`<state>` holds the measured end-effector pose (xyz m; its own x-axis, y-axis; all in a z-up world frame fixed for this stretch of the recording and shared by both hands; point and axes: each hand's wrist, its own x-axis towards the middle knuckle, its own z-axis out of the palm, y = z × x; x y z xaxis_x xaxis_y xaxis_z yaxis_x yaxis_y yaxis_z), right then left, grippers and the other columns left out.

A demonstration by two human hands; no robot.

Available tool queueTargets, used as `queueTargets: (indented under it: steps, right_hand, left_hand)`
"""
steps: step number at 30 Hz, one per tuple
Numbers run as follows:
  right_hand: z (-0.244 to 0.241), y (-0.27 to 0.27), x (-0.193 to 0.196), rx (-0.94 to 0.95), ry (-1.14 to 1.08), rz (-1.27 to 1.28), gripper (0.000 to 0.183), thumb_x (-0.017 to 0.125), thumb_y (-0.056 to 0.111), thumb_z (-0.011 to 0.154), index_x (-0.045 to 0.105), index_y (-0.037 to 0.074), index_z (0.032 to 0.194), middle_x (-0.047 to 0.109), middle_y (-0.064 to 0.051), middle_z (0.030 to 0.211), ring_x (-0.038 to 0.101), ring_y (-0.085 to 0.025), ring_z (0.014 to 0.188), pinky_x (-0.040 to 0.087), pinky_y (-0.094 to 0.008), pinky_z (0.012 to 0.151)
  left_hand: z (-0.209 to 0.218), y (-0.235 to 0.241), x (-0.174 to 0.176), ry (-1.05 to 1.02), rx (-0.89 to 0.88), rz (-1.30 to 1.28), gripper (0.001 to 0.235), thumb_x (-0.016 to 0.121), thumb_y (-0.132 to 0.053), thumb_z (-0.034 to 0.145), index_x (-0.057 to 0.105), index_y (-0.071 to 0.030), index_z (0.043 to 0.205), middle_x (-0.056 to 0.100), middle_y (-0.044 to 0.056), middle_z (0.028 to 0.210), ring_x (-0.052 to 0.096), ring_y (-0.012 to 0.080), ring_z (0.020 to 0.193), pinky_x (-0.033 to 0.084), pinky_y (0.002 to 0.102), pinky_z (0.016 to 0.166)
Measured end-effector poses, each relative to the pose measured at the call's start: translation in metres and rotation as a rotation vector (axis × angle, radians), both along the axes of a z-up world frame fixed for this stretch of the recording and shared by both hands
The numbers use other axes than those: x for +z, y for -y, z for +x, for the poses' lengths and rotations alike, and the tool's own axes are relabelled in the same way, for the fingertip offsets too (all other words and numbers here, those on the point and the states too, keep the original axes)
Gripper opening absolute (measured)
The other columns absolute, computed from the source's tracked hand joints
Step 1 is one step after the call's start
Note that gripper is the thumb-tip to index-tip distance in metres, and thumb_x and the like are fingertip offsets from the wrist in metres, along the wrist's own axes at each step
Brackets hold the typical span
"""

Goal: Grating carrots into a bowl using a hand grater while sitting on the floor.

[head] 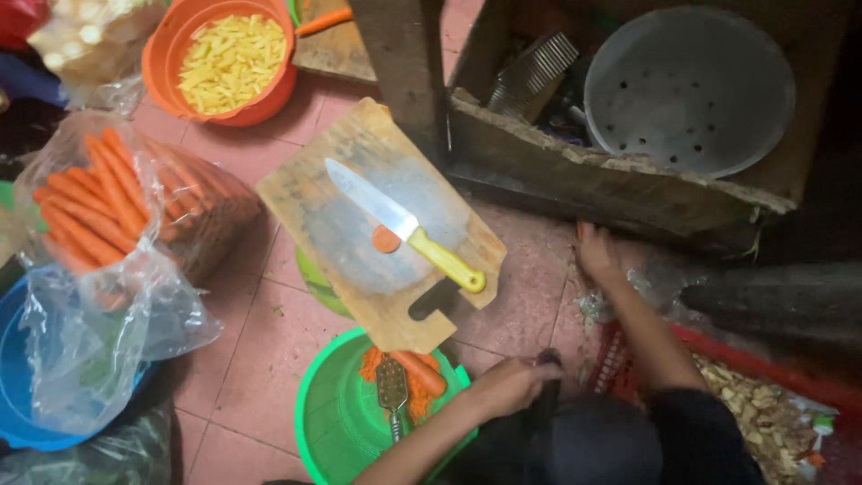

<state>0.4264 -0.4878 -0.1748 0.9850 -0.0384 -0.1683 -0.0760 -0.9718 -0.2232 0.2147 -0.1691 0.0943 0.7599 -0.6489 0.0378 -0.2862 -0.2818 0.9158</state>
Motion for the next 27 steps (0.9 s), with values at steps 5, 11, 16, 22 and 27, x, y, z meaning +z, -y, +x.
queueTargets:
  steps: [5,11,16,22,27]
  right_hand:
    - [-0.059,-0.036,0.136,-0.265,-0.053,0.274,0.048,0.061,0.031,0.097,0.041,0.003,0.131,0.064,-0.037,0.113,0.062,-0.057,0.100,0.049,-0.062,0.088]
    - [-0.092,-0.011,0.201,-0.305,-0.171,0.544,0.031,0.060,0.031,0.096,0.069,0.009,0.116,0.071,-0.012,0.094,0.067,-0.026,0.088,0.053,-0.044,0.079]
    - [-0.109,-0.073,0.441,-0.211,-0.256,0.940,0.028,0.054,0.018,0.100,0.056,0.012,0.128,0.058,-0.008,0.082,0.044,-0.013,0.055,0.036,-0.030,0.047]
    - [-0.157,-0.272,0.581,0.283,-0.089,0.505,0.038,0.062,0.020,0.097,0.059,0.008,0.133,0.069,-0.008,0.090,0.062,-0.013,0.073,0.050,-0.029,0.064]
    - [-0.169,-0.440,0.427,0.003,-0.772,1.216,0.034,0.052,0.025,0.100,0.058,0.014,0.131,0.066,0.001,0.092,0.060,-0.011,0.067,0.052,-0.030,0.057]
  left_hand:
    - [-0.039,-0.029,0.013,-0.291,-0.085,0.345,0.074,0.064,-0.011,0.093,0.032,-0.017,0.160,0.067,0.028,0.109,0.066,0.0479,0.094,0.053,0.057,0.079]
    - [-0.117,-0.115,0.022,-0.247,0.258,0.502,0.064,0.060,-0.013,0.098,0.034,-0.012,0.156,0.068,0.026,0.111,0.068,0.0463,0.094,0.054,0.056,0.078]
    - [-0.182,-0.180,0.040,-0.186,0.503,0.322,0.040,0.065,-0.014,0.094,0.058,-0.008,0.133,0.071,0.024,0.111,0.069,0.0439,0.098,0.056,0.053,0.081]
    - [-0.223,-0.209,0.047,-0.210,0.793,0.079,0.027,0.066,-0.016,0.095,0.068,-0.004,0.119,0.074,0.020,0.103,0.074,0.0358,0.094,0.058,0.045,0.080]
    - [-0.231,-0.208,0.052,-0.137,0.889,-0.095,0.025,0.064,-0.019,0.100,0.067,-0.002,0.120,0.074,0.019,0.098,0.075,0.0320,0.087,0.058,0.042,0.076]
